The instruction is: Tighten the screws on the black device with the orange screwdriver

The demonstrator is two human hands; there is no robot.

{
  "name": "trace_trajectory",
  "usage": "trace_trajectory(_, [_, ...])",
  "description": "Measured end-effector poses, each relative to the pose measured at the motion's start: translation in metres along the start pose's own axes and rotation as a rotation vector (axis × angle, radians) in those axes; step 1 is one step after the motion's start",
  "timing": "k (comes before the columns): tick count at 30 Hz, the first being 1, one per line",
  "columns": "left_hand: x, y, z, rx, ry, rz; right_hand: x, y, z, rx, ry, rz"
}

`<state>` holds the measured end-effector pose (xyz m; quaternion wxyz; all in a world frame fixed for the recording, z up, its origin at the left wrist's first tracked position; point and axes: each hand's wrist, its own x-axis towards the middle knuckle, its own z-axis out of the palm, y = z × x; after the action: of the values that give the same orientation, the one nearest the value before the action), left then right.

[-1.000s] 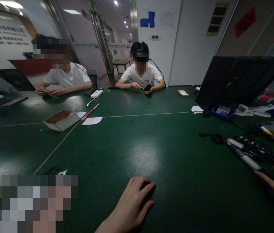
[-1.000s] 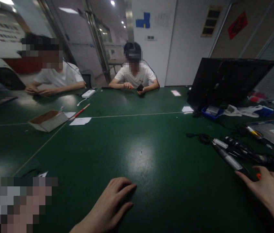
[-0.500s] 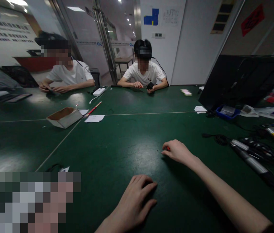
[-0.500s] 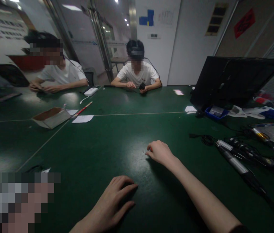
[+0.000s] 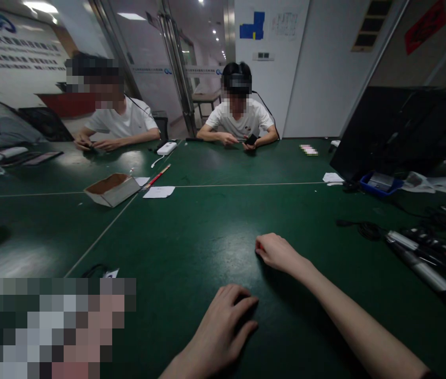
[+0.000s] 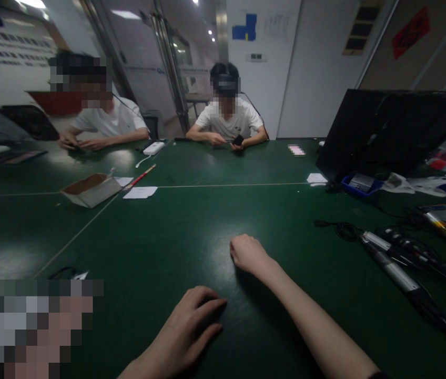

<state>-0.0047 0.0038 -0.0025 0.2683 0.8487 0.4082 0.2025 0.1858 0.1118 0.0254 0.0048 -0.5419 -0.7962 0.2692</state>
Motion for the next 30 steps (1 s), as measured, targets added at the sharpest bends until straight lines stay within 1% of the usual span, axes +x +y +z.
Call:
trace_trajectory(5, [0.006, -0.007, 0.001, -0.113, 0.233, -0.149, -0.018, -0.025, 0.003, 0.143, -0.099, -0.226])
trace_trajectory(8, [0.008, -0.01, -0.001, -0.166, 0.321, -0.196, -0.025, -0.034, 0.006, 0.215, -0.061, -0.301])
trace_trajectory(13, [0.006, -0.008, -0.004, -0.175, 0.327, -0.198, -0.026, -0.037, 0.01, 0.297, 0.042, -0.381])
trace_trajectory(17, [0.005, -0.008, -0.005, -0.172, 0.361, -0.189, -0.025, -0.037, 0.013, 0.312, 0.091, -0.394])
trace_trajectory(20, [0.004, -0.008, -0.005, -0.176, 0.361, -0.188, -0.028, -0.038, 0.014, 0.318, 0.091, -0.391])
trace_trajectory(23, [0.004, -0.007, -0.005, -0.185, 0.335, -0.186, -0.031, -0.038, 0.014, 0.321, 0.079, -0.386])
trace_trajectory(30, [0.004, -0.005, -0.005, -0.185, 0.318, -0.12, -0.043, -0.034, 0.015, 0.323, 0.07, -0.357])
